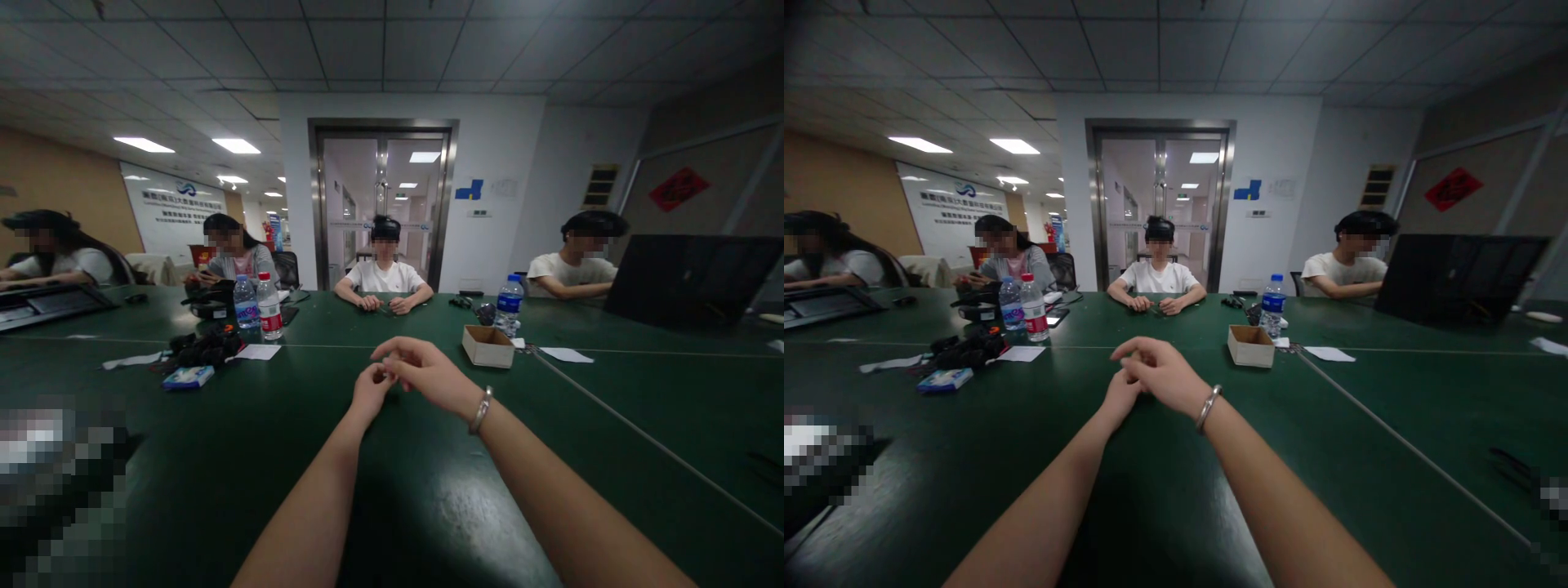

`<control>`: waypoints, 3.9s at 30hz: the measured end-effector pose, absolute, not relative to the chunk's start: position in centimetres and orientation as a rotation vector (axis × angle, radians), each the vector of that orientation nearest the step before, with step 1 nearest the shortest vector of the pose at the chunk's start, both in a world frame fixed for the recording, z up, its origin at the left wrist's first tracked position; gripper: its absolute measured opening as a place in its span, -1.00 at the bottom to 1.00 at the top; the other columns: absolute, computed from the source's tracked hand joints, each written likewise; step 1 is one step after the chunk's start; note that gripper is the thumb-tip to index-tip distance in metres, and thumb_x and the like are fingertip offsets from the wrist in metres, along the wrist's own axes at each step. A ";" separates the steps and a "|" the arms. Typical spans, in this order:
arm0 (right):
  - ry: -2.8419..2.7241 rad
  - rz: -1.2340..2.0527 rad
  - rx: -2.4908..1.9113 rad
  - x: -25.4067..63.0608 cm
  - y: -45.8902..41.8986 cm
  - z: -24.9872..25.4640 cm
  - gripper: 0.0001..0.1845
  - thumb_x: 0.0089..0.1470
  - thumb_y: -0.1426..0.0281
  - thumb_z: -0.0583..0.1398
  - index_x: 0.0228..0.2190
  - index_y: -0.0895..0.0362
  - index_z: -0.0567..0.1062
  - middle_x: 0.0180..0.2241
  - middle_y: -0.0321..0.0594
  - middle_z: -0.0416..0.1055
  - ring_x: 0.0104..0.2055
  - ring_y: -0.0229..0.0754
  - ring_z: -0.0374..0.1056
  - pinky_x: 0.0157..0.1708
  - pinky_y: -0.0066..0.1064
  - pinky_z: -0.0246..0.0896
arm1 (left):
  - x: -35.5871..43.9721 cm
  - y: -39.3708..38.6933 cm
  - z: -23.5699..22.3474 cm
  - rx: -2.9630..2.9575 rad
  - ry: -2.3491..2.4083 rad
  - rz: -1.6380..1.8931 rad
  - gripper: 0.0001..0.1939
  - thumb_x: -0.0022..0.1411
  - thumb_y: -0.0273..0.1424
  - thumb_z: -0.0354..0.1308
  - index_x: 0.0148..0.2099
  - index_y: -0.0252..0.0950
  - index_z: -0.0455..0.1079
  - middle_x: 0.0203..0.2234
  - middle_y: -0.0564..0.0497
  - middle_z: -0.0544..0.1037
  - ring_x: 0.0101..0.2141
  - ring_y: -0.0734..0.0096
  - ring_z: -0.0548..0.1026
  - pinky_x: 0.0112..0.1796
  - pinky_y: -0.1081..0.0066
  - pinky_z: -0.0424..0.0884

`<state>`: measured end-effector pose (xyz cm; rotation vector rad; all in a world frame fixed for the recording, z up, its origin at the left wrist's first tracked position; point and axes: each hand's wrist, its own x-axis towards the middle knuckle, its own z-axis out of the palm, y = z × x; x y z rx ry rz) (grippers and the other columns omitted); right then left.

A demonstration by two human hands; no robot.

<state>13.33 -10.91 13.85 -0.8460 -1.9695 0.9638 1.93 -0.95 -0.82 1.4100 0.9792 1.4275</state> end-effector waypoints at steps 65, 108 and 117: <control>-1.295 1.277 -0.957 19.2 -1.6 -0.6 -0.56 -0.19 0.30 0.33 -0.27 0.28 0.44 -0.55 -0.19 0.43 -0.60 -0.36 0.29 -0.62 -0.58 0.17 | 2.2 -1.0 -0.4 1.438 1.180 1.156 -0.60 0.08 -0.09 0.05 -0.25 -0.36 0.34 -0.44 -0.06 0.45 -0.53 0.49 0.40 -0.59 0.55 0.23; -1.157 1.419 -0.842 17.7 -1.6 0.0 -0.67 -0.20 0.45 0.34 -0.31 0.24 0.45 -0.53 -0.22 0.40 -0.53 -0.33 0.34 -0.54 -0.55 0.30 | 1.5 -1.5 0.1 1.696 1.342 1.216 -0.56 0.09 0.00 -0.03 -0.45 -0.29 0.34 -0.60 0.06 0.36 -0.56 0.46 0.29 -0.57 0.52 0.12; -1.165 1.354 -0.903 17.6 -1.1 -0.2 -0.61 -0.20 0.20 0.33 -0.47 0.28 0.42 -0.63 -0.19 0.37 -0.63 -0.35 0.27 -0.69 -0.59 0.13 | 1.5 -1.0 -0.1 1.602 0.957 1.310 -0.67 -0.04 -0.31 0.21 -0.19 -0.32 0.33 -0.36 -0.04 0.44 -0.43 0.48 0.39 -0.46 0.55 0.28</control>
